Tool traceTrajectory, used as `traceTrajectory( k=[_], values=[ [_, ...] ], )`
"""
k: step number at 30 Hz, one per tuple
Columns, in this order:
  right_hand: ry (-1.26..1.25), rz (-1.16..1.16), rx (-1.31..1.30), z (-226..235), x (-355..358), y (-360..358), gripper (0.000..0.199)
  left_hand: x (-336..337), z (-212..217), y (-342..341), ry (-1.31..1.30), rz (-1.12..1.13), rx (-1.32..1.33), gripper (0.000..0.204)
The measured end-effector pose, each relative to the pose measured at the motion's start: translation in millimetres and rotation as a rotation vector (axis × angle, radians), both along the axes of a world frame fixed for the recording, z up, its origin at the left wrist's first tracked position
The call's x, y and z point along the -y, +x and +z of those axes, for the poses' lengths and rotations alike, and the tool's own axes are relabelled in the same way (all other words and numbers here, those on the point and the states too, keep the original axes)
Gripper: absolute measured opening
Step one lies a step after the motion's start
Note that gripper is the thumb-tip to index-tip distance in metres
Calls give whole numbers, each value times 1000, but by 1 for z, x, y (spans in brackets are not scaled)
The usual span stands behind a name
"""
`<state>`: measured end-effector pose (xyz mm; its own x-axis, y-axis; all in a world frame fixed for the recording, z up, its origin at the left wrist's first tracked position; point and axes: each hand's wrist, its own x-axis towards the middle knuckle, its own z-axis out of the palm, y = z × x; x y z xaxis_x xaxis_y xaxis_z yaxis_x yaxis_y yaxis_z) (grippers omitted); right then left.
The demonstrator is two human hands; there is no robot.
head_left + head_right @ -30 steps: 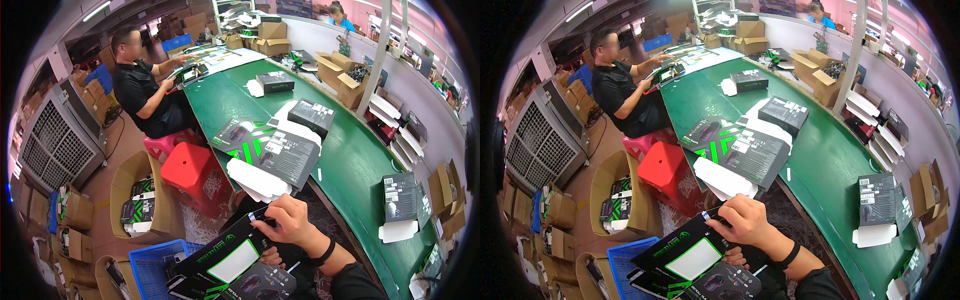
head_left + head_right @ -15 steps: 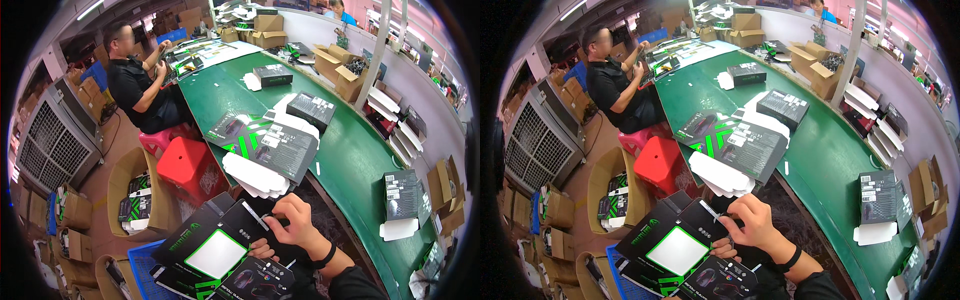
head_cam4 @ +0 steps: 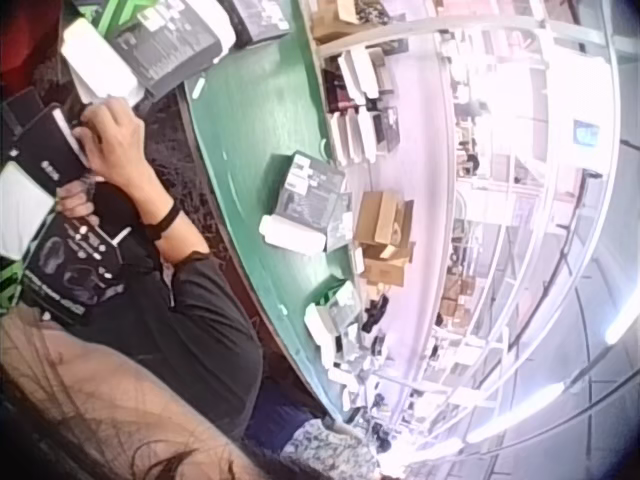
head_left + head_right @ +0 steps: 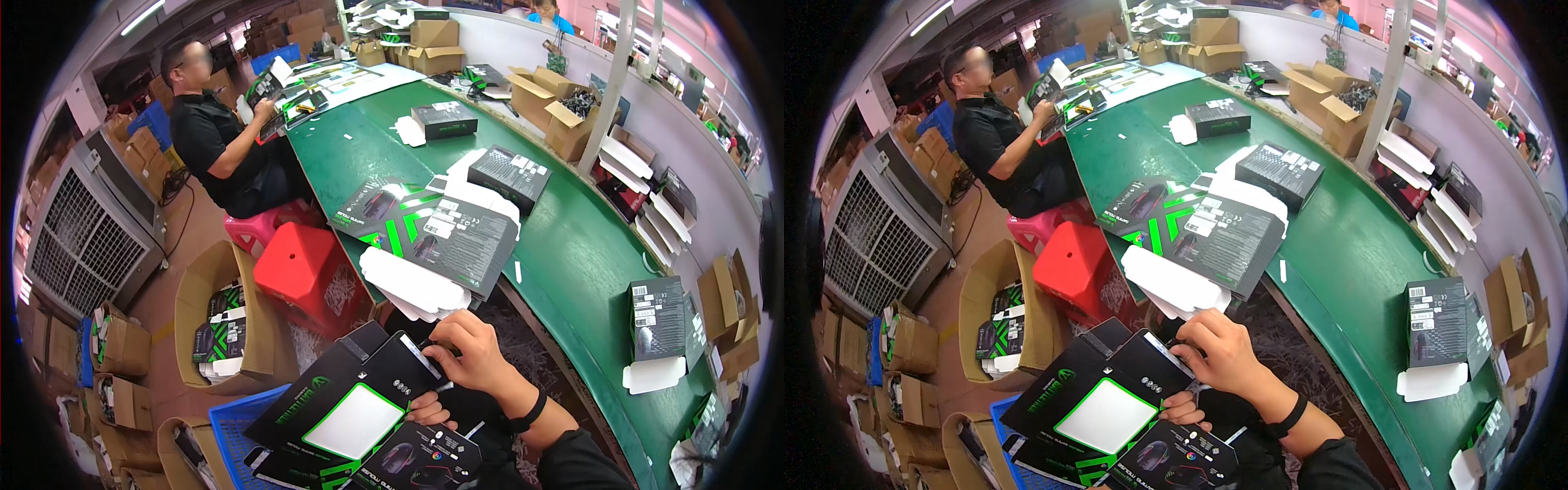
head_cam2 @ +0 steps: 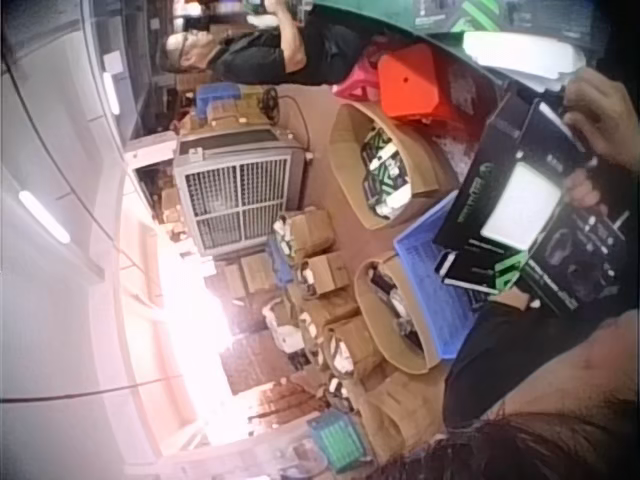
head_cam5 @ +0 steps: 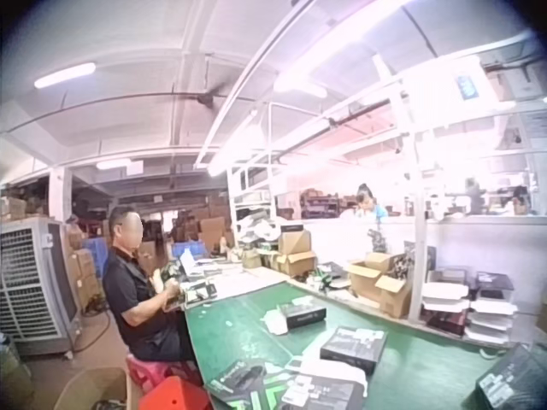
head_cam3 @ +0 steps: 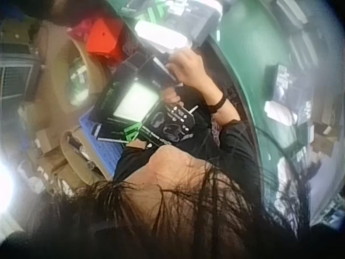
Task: The recorder is assembling cardboard boxes and placing electronic products into them on a factory production floor.
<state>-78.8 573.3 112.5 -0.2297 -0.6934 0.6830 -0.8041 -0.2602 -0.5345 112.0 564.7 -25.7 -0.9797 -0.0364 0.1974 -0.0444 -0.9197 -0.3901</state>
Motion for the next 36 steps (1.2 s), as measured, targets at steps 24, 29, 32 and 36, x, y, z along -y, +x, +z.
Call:
traceTrajectory(
  k=[24,29,32,36],
  values=[
    [5,142,-133,5,-4,-15,31,10,41,12,-94,74,189,14],
    [-10,180,-163,2,-3,-14,32,14,52,13,-113,92,239,14],
    [-51,190,-167,6,-2,-11,33,11,80,16,-95,98,327,18],
    [-53,157,-229,2,-7,-12,32,5,68,15,-99,84,326,20]
  ],
)
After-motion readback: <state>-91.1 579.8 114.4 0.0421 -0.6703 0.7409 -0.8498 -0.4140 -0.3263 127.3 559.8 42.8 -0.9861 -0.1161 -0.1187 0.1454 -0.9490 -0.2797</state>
